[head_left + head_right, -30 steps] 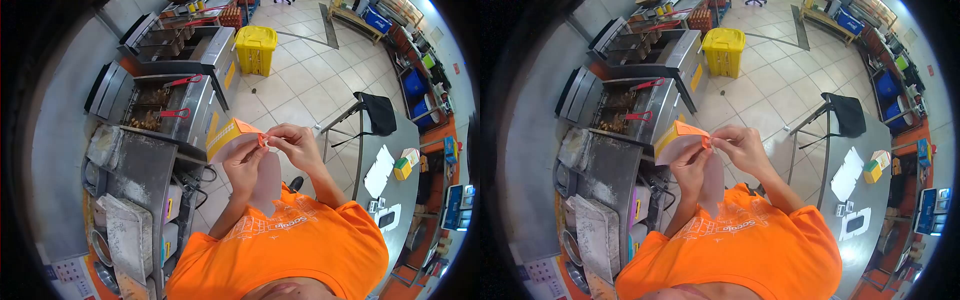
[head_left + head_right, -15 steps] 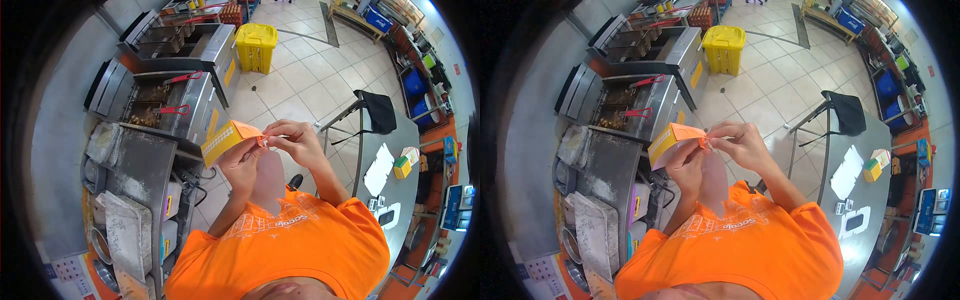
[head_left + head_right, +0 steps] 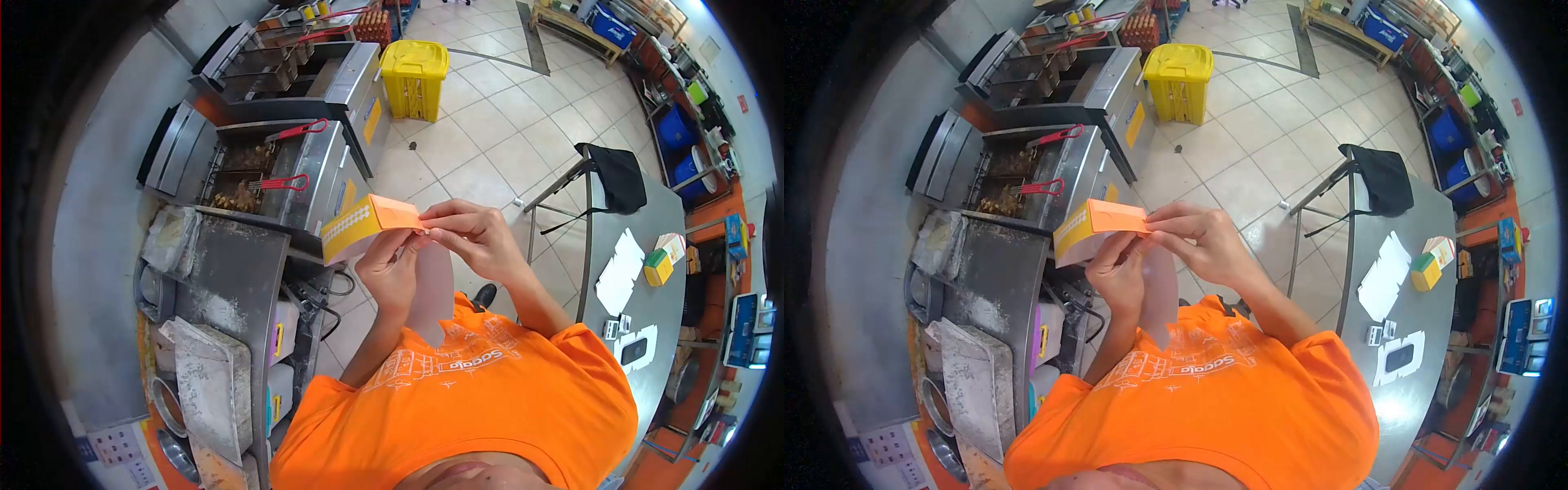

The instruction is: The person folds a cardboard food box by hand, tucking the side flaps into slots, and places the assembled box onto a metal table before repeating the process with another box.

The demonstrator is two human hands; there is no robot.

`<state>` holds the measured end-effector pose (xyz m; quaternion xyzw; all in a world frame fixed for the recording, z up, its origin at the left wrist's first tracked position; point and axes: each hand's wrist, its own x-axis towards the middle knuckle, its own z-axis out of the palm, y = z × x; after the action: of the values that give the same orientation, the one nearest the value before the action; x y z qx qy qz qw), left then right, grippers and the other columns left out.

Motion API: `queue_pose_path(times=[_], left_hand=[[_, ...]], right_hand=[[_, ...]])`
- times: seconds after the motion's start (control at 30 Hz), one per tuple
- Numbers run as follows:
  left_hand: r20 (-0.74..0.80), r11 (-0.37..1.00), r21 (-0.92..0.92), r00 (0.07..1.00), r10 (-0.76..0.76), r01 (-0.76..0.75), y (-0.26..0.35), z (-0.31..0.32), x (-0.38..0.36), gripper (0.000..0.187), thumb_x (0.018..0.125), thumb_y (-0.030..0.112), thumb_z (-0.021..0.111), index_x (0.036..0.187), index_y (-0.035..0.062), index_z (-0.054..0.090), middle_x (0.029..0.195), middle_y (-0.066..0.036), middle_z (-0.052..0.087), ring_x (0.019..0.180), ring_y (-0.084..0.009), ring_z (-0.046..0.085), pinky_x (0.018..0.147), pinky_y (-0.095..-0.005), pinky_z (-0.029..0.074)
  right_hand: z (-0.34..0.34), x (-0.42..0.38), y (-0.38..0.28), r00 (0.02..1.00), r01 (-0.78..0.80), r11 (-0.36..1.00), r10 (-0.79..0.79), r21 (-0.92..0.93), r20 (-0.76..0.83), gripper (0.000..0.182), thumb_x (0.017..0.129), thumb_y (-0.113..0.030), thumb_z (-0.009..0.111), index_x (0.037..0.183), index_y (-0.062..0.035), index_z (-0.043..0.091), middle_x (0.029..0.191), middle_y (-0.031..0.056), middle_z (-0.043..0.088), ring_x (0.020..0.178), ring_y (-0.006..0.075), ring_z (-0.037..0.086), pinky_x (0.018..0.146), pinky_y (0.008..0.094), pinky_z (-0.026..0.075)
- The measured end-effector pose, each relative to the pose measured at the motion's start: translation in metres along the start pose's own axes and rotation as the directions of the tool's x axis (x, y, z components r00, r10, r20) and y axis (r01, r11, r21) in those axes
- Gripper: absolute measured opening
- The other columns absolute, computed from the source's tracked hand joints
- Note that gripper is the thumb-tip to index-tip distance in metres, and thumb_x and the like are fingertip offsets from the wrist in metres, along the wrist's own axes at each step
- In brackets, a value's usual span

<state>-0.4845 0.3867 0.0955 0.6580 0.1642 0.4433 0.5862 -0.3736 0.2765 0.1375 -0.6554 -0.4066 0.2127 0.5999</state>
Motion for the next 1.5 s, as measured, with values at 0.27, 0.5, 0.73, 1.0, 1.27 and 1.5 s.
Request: queue_pose_path(times=[0.27,0.5,0.73,1.0,1.27,1.5], left_hand=[[-0.021,0.977,-0.211,0.999,-0.028,0.023,0.004,-0.002,0.0,0.025,0.084,0.006,0.077,0.107,-0.0042,0.071,0.101,-0.005,0.071,0.088,-0.0082,0.064,0.08,-0.0239,0.052],[-0.142,0.702,-0.652,0.863,-0.484,0.287,0.016,-0.011,0.022,0.014,0.095,0.007,0.062,0.107,0.0004,0.066,0.1,-0.009,0.07,0.089,-0.0138,0.068,0.08,-0.0268,0.056],[-0.03,0.524,-0.79,0.834,-0.55,0.318,0.006,-0.02,0.03,0.03,0.098,0.019,0.056,0.123,0.0031,0.058,0.112,-0.009,0.068,0.099,-0.0172,0.067,0.087,-0.0305,0.055],[0.343,0.798,-0.407,0.884,-0.317,0.444,0.0,0.003,0.022,0.03,0.096,0.01,0.063,0.121,-0.0064,0.059,0.124,-0.013,0.062,0.114,-0.0204,0.061,0.104,-0.0335,0.048],[0.657,0.675,0.505,0.747,0.103,-0.538,0.006,-0.02,0.007,0.047,0.073,0.014,0.079,0.117,0.0058,0.065,0.121,-0.011,0.061,0.125,-0.0352,0.051,0.106,-0.0495,0.04],[0.721,0.71,0.251,0.616,0.317,-0.658,-0.054,0.018,0.009,0.031,0.073,-0.006,0.07,0.102,0.0026,0.072,0.106,-0.011,0.066,0.101,-0.0307,0.064,0.085,-0.0386,0.054]], right_hand=[[0.003,-0.002,-0.006,0.985,0.147,0.985,-0.137,-0.092,0.101,0.032,0.089,-0.015,0.071,0.119,-0.0051,0.07,0.133,0.0209,0.057,0.116,0.0291,0.061,0.094,0.0375,0.052],[0.034,-0.015,0.017,0.99,0.102,0.993,-0.108,-0.067,-0.093,0.069,0.081,-0.013,0.077,0.143,-0.0092,0.045,0.148,0.0205,0.04,0.134,0.0352,0.045,0.102,0.044,0.047],[0.028,-0.015,0.01,0.945,0.317,0.769,-0.308,-0.555,0.113,0.097,0.065,-0.034,0.09,0.144,-0.0043,0.041,0.147,0.0228,0.041,0.137,0.0409,0.038,0.109,0.0476,0.036],[0.047,-0.018,0.047,0.951,-0.218,0.908,0.281,0.359,-0.133,0.027,0.095,-0.012,0.057,0.109,0.0103,0.059,0.08,0.0125,0.067,0.072,0.0216,0.068,0.068,0.0315,0.058],[-0.003,-0.026,0.066,0.813,-0.354,0.71,0.556,0.609,-0.175,0.023,0.1,-0.011,0.052,0.112,0.008,0.054,0.09,0.0179,0.068,0.072,0.0247,0.072,0.062,0.0322,0.061],[-0.038,-0.052,0.07,0.775,-0.326,0.742,0.565,0.586,-0.285,0.029,0.092,-0.005,0.061,0.118,0.0053,0.053,0.092,0.0132,0.068,0.08,0.0217,0.07,0.073,0.0335,0.059]])
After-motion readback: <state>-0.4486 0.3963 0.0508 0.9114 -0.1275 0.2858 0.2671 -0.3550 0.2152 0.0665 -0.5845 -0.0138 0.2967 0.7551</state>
